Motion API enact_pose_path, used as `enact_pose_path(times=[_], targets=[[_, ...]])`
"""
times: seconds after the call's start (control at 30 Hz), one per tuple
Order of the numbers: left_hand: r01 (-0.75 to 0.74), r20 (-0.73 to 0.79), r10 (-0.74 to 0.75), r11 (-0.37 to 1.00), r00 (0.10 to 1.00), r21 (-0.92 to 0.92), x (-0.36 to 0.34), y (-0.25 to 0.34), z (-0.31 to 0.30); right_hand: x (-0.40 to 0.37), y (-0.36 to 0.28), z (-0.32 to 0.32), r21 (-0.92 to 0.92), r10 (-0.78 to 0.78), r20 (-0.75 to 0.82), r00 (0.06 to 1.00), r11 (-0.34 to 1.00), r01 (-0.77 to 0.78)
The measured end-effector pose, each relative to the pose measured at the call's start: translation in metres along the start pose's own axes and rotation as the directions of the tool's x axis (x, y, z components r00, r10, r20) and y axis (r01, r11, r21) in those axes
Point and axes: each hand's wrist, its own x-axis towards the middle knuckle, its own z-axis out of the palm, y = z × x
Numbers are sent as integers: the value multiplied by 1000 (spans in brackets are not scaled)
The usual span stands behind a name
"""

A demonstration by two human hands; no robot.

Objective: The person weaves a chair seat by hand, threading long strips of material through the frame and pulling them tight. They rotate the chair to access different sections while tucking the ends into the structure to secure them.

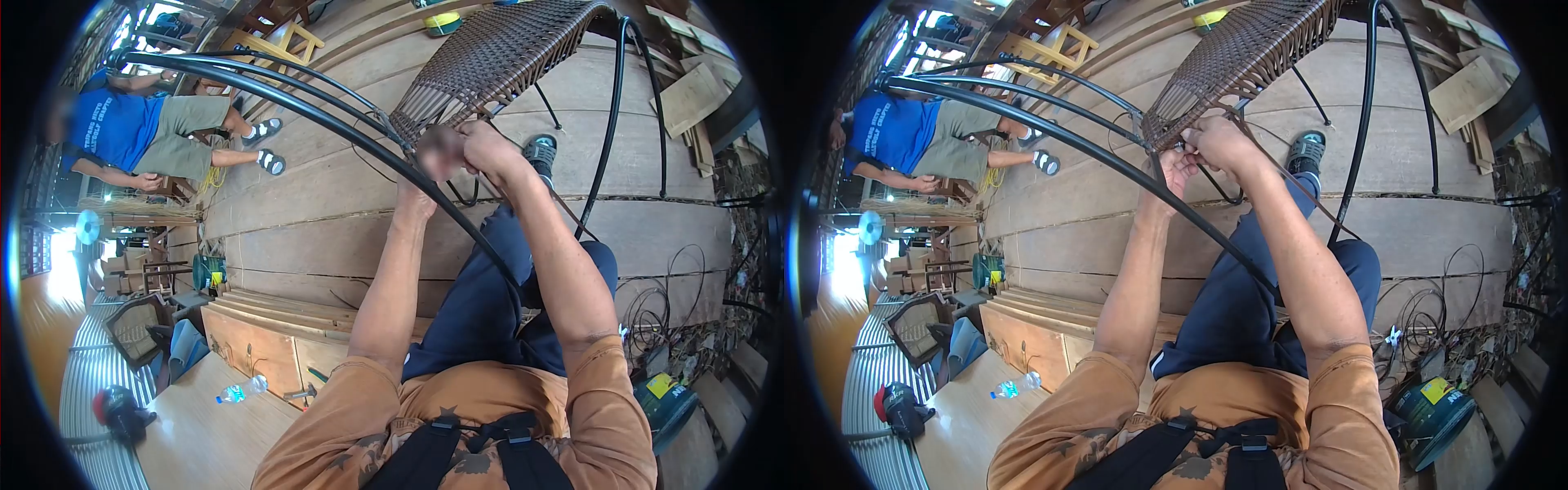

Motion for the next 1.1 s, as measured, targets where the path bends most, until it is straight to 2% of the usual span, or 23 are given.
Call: enact_pose_path(times=[0.03, 0.13, 0.17, 0.23, 0.27, 0.3, 0.37, 0.47, 0.57, 0.67, 0.7, 0.8, 0.9, 1.1], targets=[[1, 13, -1, 1000, 1000, 1, 0, 0, 0, -14, -10, 1, 183, 76, 93, 993, 979, -92], [-7, 58, 8, 1000, 998, -17, -1, 2, 3, -40, 11, 10, 483, -33, 111, 993, 875, -25], [-9, 74, 11, 1000, 997, -26, -2, 3, 5, -43, 24, 7, 411, -33, 116, 993, 911, -18], [-28, -37, 27, 999, 999, -39, -4, 4, 9, -46, 48, 1, 254, -34, 127, 991, 967, 1], [-32, -91, 28, 999, 995, -44, -6, 4, 9, -48, 52, 5, 148, -82, 83, 993, 987, 69], [-38, -59, 35, 999, 998, -37, -4, 1, 5, -50, 54, 6, 37, -137, 41, 990, 990, 135], [-19, -68, 16, 999, 998, -41, -5, 3, 8, -46, 56, 10, -158, -318, -23, 948, 937, 311], [-1, -101, -2, 1000, 995, -28, -2, 1, 6, -40, 52, 9, -352, -442, -59, 895, 848, 396], [-13, -101, 15, 1000, 995, 21, -3, 0, 5, -36, 51, 12, -97, -272, -187, 944, 961, 257], [28, -75, -22, 996, 997, 85, 0, 5, 6, -36, 50, 11, 94, -203, -370, 907, 963, 254], [57, -68, -50, 992, 996, 109, -2, 6, 5, -36, 48, 14, 41, -227, -440, 869, 962, 271], [58, -25, -56, 992, 998, 115, 2, 1, 3, -29, 39, 14, -399, -448, -551, 704, 883, 249], [144, -184, -131, 988, 974, 58, -7, 9, 10, -29, 30, 20, -385, -365, -556, 747, 909, 159], [196, -17, -196, 981, 981, 13, -7, 22, 17, -24, 40, 27, -311, -282, -544, 790, 942, 122]])
